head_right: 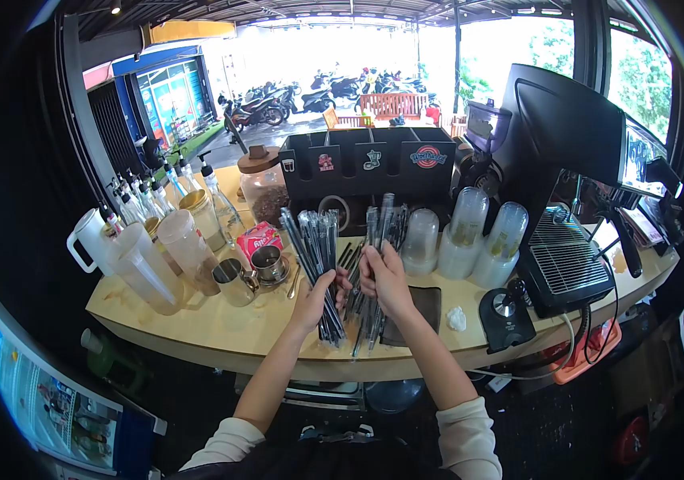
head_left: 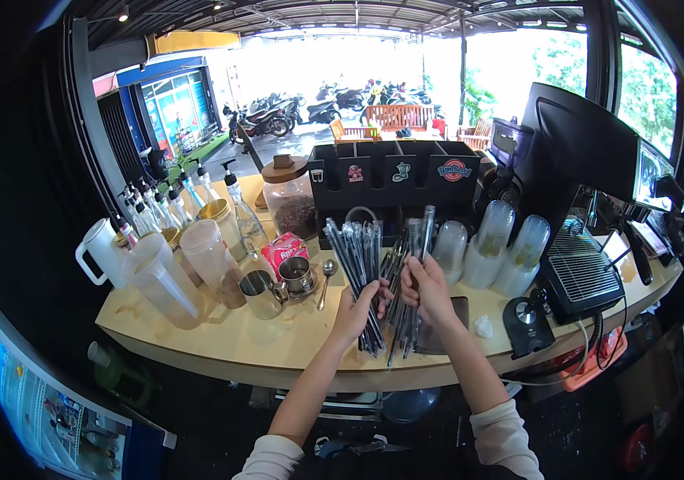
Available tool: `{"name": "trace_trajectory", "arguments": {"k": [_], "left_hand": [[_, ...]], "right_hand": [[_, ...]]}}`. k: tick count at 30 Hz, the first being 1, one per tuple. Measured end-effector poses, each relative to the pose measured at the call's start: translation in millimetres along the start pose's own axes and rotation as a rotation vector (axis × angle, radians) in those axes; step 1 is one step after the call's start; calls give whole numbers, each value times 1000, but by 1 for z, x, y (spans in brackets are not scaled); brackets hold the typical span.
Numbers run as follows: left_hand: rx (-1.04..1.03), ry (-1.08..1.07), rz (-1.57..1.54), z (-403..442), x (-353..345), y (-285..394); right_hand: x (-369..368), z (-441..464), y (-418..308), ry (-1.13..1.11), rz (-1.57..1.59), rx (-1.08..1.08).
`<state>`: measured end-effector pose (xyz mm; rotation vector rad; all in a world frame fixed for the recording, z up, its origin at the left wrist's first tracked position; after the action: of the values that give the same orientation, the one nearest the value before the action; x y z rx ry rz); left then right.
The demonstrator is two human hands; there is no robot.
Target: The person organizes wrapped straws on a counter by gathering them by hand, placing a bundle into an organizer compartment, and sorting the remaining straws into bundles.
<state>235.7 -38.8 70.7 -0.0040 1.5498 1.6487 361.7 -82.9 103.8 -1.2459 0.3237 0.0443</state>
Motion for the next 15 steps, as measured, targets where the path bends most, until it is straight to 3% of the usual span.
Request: {"name": "trace_trajectory", "arguments": {"k": [3, 5, 10, 15], "left_hand": [[-42, -16, 100, -5, -4, 4], [-61, -44, 153, -4, -2, 1], [-92, -34, 226, -10, -10, 7], [-105, -29, 64, -12, -9, 10]], "right_hand": [[-5, -3, -1, -88, -40, -59], [-15, -5, -11, -18, -322, 39], [-11, 0, -4, -11, -307, -33], [-12, -1, -9, 29, -237, 7]]}}
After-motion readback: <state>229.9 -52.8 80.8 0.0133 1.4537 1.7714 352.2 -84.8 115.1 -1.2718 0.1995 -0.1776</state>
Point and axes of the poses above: each hand's wrist, its own z-axis towards the middle knuckle, its own x-axis out of the back of the hand, y = z × x, the point moved 3 cm from there along z, towards the middle knuckle, and after that the axes turned 12 degrees about -z, right-handed, at the moved point
